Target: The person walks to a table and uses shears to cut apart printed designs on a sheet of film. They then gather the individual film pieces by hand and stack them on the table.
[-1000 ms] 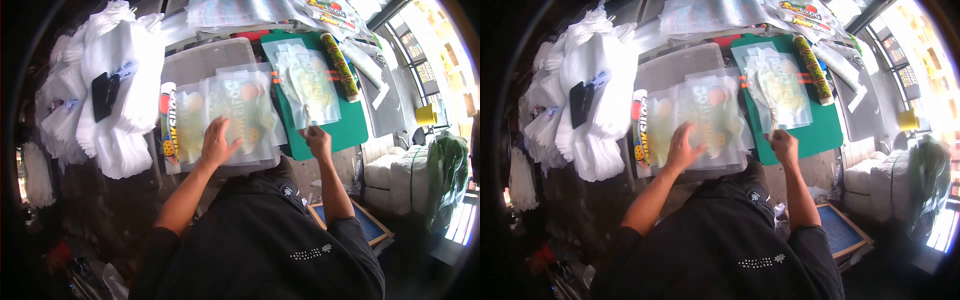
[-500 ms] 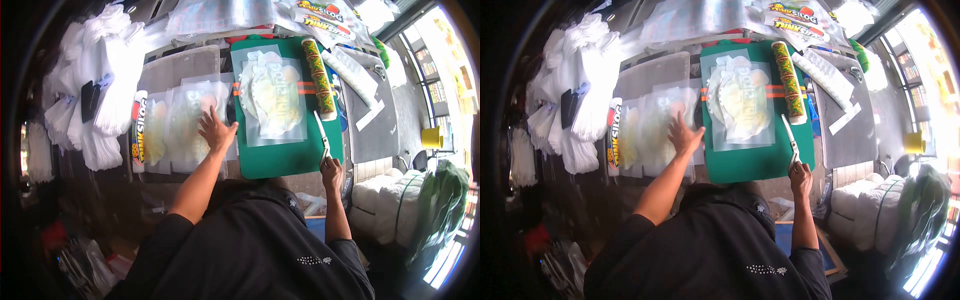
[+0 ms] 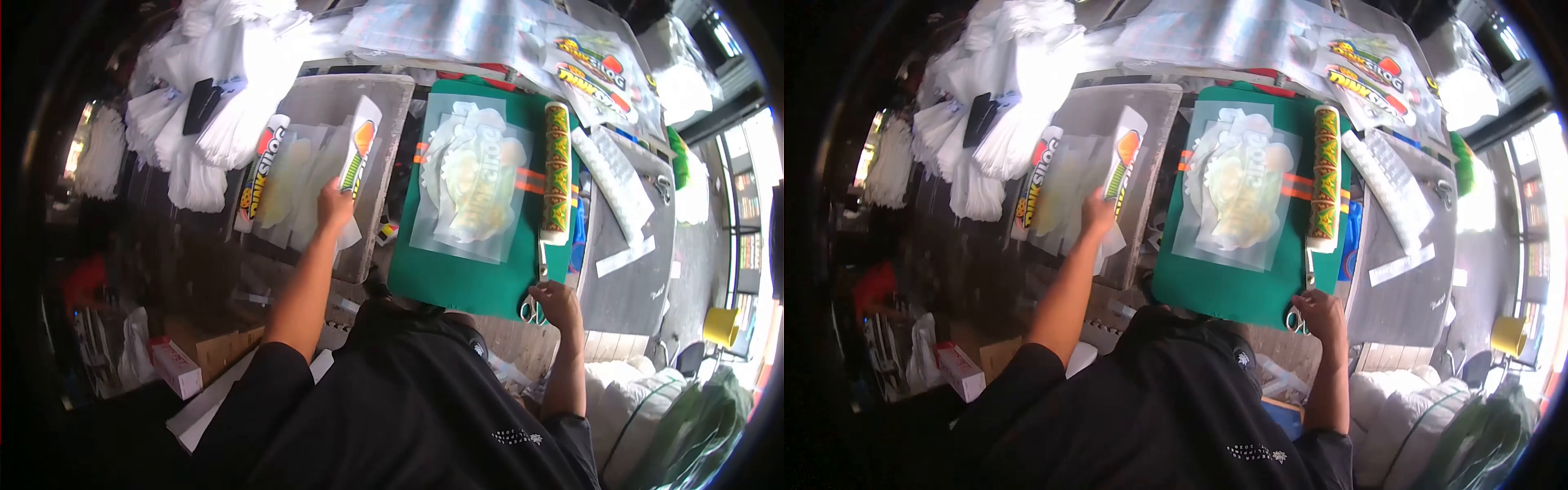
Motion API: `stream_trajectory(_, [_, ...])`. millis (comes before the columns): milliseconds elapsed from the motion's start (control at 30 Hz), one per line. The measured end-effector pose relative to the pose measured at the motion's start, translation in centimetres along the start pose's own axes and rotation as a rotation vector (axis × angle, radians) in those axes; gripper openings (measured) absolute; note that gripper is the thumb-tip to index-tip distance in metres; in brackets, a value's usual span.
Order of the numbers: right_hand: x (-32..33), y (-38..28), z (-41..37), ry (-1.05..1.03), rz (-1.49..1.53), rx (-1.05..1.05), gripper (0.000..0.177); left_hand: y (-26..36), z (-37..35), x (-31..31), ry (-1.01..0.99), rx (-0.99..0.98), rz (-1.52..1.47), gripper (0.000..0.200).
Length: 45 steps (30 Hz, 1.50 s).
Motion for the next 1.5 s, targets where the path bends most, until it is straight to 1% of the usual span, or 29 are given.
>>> stream_trajectory(33, [-0.5,-0.3,0.7,0.083,0.003,0.018,0.036,-0.4,0.6,1.2,0.005,0.068,-0.083,0.023])
stream_trajectory(67, [-0.5,-2.8,0.9,0.094,0.104,0.049,0.036,-1.0,1.1,2.6,0.023,0.068,-0.084,0.023])
stream_trajectory(133, [-3.3,-5.1,1.4,-0.038,0.31,-0.028,0.036,-1.1,1.2,4.0,0.042,0.01,-0.187,0.027])
stream_trajectory(167, [-4.7,-6.7,1.4,-0.124,0.448,0.023,0.036,1.0,0.3,4.7,0.037,0.001,-0.198,0.027])
stream_trajectory(233, [-7.0,-10.3,1.4,-0.224,0.733,0.086,0.045,7.6,-2.1,8.4,0.183,-0.125,-0.169,0.034])
stream_trajectory(300, [-7.6,-13.8,1.8,-0.286,0.878,0.043,0.051,10.8,-3.9,7.4,0.207,-0.21,-0.198,0.041])
stream_trajectory(333, [-7.7,-15.2,2.3,-0.327,0.953,0.014,0.052,13.7,-5.3,6.9,0.12,-0.221,-0.174,0.046])
stream_trajectory(367, [-8.1,-15.6,3.2,-0.263,1.033,-0.002,0.054,16.0,-6.3,5.9,0.017,-0.18,-0.196,0.048])
stream_trajectory(400, [-8.5,-15.7,4.2,-0.197,1.111,-0.022,0.056,17.3,-7.2,3.6,-0.108,-0.163,-0.071,0.05])
stream_trajectory(433, [-8.2,-15.8,4.8,-0.19,1.223,-0.099,0.057,20.5,-8.7,2.2,-0.361,-0.131,0.024,0.056])
stream_trajectory(467, [-8.9,-14.8,6.1,-0.198,1.366,-0.193,0.061,20.6,-9.9,-1.6,-0.102,-0.568,-0.313,0.062])
stream_trajectory(500, [-10.7,-12.2,8.6,-0.229,1.413,-0.22,0.063,21.2,-11.8,-4.4,-0.471,-0.404,-0.296,0.068])
stream_trajectory(533, [-11.8,-9.8,10.7,-0.258,1.463,-0.249,0.064,20.0,-13.5,-9.1,-0.765,-0.175,-0.749,0.075])
stream_trajectory(600, [-10.0,-7.1,12.2,0.045,1.077,-0.24,0.067,18.5,-13.5,-10.7,-0.745,0.027,-0.716,0.072])
stream_trajectory(633, [-11.8,-3.5,13.6,0.115,0.747,-0.327,0.07,17.4,-12.4,-10.2,-0.594,-0.11,-0.584,0.07])
stream_trajectory(667, [-12.8,-1.6,14.1,0.132,0.733,-0.258,0.069,15.8,-11.1,-9.3,-0.447,-0.247,-0.453,0.067])
stream_trajectory(733, [-13.0,0.0,14.8,0.176,0.544,-0.136,0.068,11.6,-9.4,-8.1,-0.28,-0.181,-0.163,0.06])
stream_trajectory(800, [-10.9,-2.1,13.6,0.22,0.504,-0.111,0.067,9.1,-9.4,-7.4,-0.182,-0.248,-0.087,0.058])
stream_trajectory(933, [-9.7,-4.3,12.1,0.209,0.425,-0.146,0.065,7.0,-11.4,-8.5,-0.199,-0.307,-0.066,0.059])
stream_trajectory(967, [-9.1,-5.3,11.7,0.209,0.415,-0.102,0.061,6.9,-11.5,-8.4,-0.197,-0.252,-0.041,0.061])
stream_trajectory(1000, [-9.3,-5.5,11.8,0.279,0.37,-0.031,0.058,6.8,-11.5,-8.3,-0.192,-0.196,-0.015,0.064])
stream_trajectory(1067, [-7.4,-6.6,12.3,0.339,0.472,0.089,0.055,7.2,-11.3,-8.3,-0.182,-0.192,-0.036,0.064])
stream_trajectory(1133, [-6.4,-6.3,13.9,0.355,0.364,0.07,0.054,6.8,-11.3,-8.2,-0.155,-0.159,-0.048,0.064])
stream_trajectory(1167, [-6.3,-6.2,14.8,0.374,0.284,0.087,0.055,7.1,-11.0,-8.3,-0.141,-0.228,-0.048,0.064])
stream_trajectory(1200, [-6.5,-6.1,15.6,0.342,0.226,0.083,0.061,7.4,-11.0,-8.6,-0.127,-0.293,-0.048,0.064])
stream_trajectory(1267, [-7.5,-6.1,15.7,0.316,-0.064,0.012,0.068,8.1,-11.0,-9.1,-0.101,-0.295,-0.057,0.064])
stream_trajectory(1333, [-8.0,-6.5,15.4,0.325,-0.056,-0.025,0.071,9.3,-11.1,-9.5,-0.121,-0.306,-0.021,0.064])
stream_trajectory(1367, [-8.1,-6.4,15.2,0.353,-0.044,-0.07,0.074,9.7,-11.2,-9.7,-0.088,-0.387,-0.028,0.064])
stream_trajectory(1500, [-8.7,-5.6,14.4,0.376,0.078,-0.176,0.074,9.7,-12.1,-10.9,-0.089,-0.394,0.009,0.069])
Point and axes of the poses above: each hand's wrist, its own z-axis towards the middle knuckle, its own x-axis out of the back of the hand, y = z × x, the point moved 6 cm from there along z, towards the middle knuckle, and after that the axes turned 15 degrees about y, right-handed, at the moved point
